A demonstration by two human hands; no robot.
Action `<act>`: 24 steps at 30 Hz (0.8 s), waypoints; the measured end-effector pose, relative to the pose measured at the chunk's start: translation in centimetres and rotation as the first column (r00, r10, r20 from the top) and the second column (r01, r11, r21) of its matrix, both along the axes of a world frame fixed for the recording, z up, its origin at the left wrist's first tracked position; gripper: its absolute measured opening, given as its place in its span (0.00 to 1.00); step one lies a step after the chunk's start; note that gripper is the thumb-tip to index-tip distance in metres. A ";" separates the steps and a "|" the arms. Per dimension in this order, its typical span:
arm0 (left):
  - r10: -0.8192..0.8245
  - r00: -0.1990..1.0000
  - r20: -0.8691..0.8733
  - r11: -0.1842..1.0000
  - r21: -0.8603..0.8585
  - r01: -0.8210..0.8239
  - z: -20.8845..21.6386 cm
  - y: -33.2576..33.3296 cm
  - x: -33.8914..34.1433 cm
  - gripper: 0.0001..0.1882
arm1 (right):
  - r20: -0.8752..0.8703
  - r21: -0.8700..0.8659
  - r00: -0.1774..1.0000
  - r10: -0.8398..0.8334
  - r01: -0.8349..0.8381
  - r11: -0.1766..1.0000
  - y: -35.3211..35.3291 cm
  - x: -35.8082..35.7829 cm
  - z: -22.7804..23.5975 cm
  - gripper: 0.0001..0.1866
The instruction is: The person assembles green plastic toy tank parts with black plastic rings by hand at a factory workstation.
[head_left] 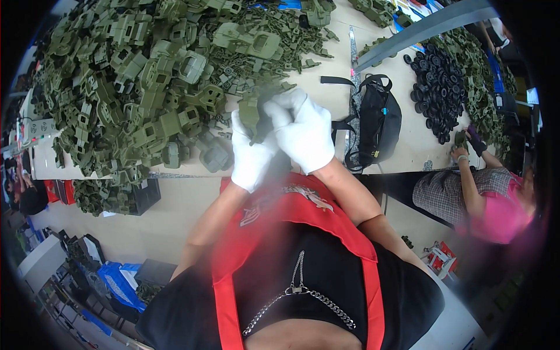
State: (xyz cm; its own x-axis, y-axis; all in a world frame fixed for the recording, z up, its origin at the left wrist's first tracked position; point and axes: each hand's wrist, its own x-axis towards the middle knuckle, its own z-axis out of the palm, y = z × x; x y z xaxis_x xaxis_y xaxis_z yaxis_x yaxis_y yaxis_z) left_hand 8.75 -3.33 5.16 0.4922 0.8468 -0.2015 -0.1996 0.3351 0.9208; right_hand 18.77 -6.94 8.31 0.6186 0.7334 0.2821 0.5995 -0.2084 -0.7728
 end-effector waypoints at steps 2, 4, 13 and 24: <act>-0.023 0.999 -0.044 0.996 0.086 0.027 -0.2 0.4 0.3 0.27 | -0.021 -0.028 1.000 -0.014 0.013 1.000 0.1 0.6 -0.1 0.08; -0.108 0.988 -0.110 0.994 -0.033 0.105 -0.1 0.1 -0.3 0.27 | -0.270 -0.119 0.963 -0.004 -0.029 0.992 -0.1 1.3 -0.4 0.10; -0.224 0.975 -0.016 0.927 -0.314 0.207 -4.6 3.2 -2.2 0.27 | -0.306 -0.352 0.943 0.132 -0.240 0.905 2.5 14.3 -13.8 0.22; 0.078 0.997 -0.009 0.895 -0.440 -0.074 -6.3 3.7 -4.4 0.09 | -0.229 -0.329 0.866 0.445 -0.499 0.802 -2.2 10.1 -9.0 0.18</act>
State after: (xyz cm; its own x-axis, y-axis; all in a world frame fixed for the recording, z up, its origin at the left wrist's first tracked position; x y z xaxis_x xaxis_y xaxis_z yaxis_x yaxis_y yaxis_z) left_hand 4.36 0.38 -1.10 0.4329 0.7077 -0.5584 -0.2480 0.6890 0.6810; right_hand 28.90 -9.09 -0.69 0.1803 0.9757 -0.1249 0.5941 -0.2092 -0.7767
